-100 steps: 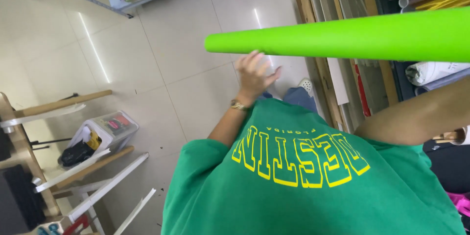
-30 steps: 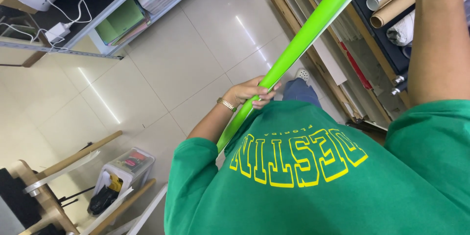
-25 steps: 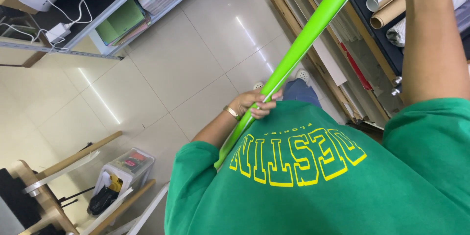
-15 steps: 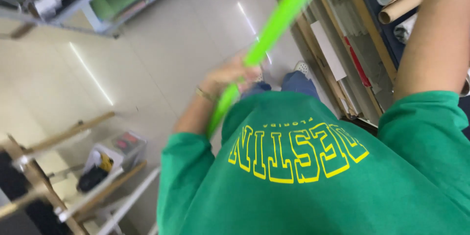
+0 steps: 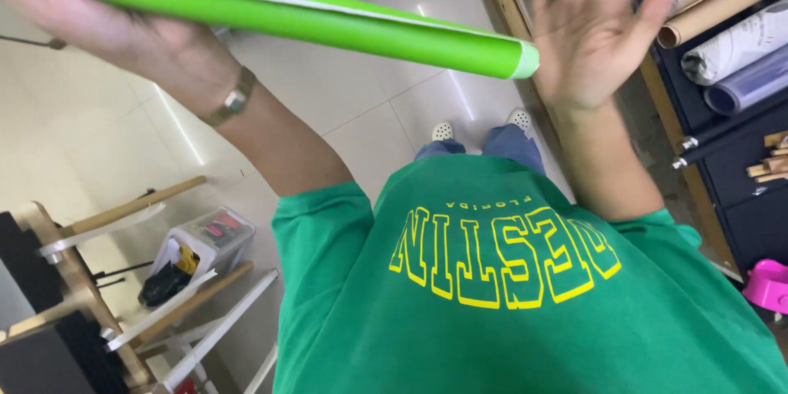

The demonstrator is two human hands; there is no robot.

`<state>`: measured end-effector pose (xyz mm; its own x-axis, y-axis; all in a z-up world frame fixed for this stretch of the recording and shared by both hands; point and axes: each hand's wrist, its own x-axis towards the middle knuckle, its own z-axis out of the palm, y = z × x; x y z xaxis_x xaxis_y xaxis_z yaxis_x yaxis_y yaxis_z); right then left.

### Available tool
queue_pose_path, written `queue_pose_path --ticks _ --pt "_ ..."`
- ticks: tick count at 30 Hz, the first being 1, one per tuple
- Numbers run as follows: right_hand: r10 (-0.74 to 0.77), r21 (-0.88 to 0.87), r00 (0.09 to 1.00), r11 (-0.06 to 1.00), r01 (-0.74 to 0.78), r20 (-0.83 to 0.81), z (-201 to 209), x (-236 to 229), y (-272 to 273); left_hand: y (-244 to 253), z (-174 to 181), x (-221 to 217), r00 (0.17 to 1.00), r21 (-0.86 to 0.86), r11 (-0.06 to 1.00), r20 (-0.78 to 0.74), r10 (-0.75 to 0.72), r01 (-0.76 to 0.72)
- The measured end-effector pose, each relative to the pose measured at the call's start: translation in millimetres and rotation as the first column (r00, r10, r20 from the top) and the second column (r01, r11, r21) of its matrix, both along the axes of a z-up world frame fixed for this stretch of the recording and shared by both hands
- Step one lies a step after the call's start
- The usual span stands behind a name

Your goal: Inspecting a green roll of vinyl by unrolling it on the floor and then rolling it back up for storage.

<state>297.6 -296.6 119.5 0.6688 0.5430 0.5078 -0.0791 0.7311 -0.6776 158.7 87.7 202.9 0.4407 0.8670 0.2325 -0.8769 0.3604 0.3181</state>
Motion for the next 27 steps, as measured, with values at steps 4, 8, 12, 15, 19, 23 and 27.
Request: queue_pose_path --ticks 4,8,12,15,19,23,27 --pt "-0.111 -0.053 0.982 0.993 0.104 -0.151 17.1 -25.8 11.8 -7.7 -34.7 -21.0 0.982 0.251 0.96 0.107 -0.156 0.125" --pt "-0.335 -0.054 0.941 0.941 0.333 -0.048 28.8 -37.1 15.4 -33.4 -29.1 -33.8 0.987 0.336 0.942 0.144 -0.072 0.02" --pt "-0.327 -0.082 0.931 0.945 0.318 -0.165 31.3 -53.4 10.6 -47.4 -20.8 -51.5 0.975 0.309 0.945 0.158 -0.158 0.104" --pt "-0.3 -0.044 0.954 0.953 0.301 0.027 40.1 -65.8 21.3 -48.0 -24.9 -54.1 0.908 0.393 0.897 0.265 -0.324 0.205" --pt "-0.3 -0.052 0.953 0.953 0.298 -0.039 31.6 -74.6 25.2 -61.8 -20.0 -59.5 0.906 0.361 0.915 0.301 -0.299 0.182" --pt "-0.217 -0.033 0.972 0.975 0.22 0.085 12.3 -60.3 21.6 -41.4 -29.5 -46.0 0.901 0.501 0.848 0.267 -0.342 0.174" --pt "0.493 -0.2 0.817 0.869 -0.452 0.297 -8.7 7.7 6.9 -64.9 -36.4 -15.5 0.965 0.58 0.803 0.102 -0.24 0.138"
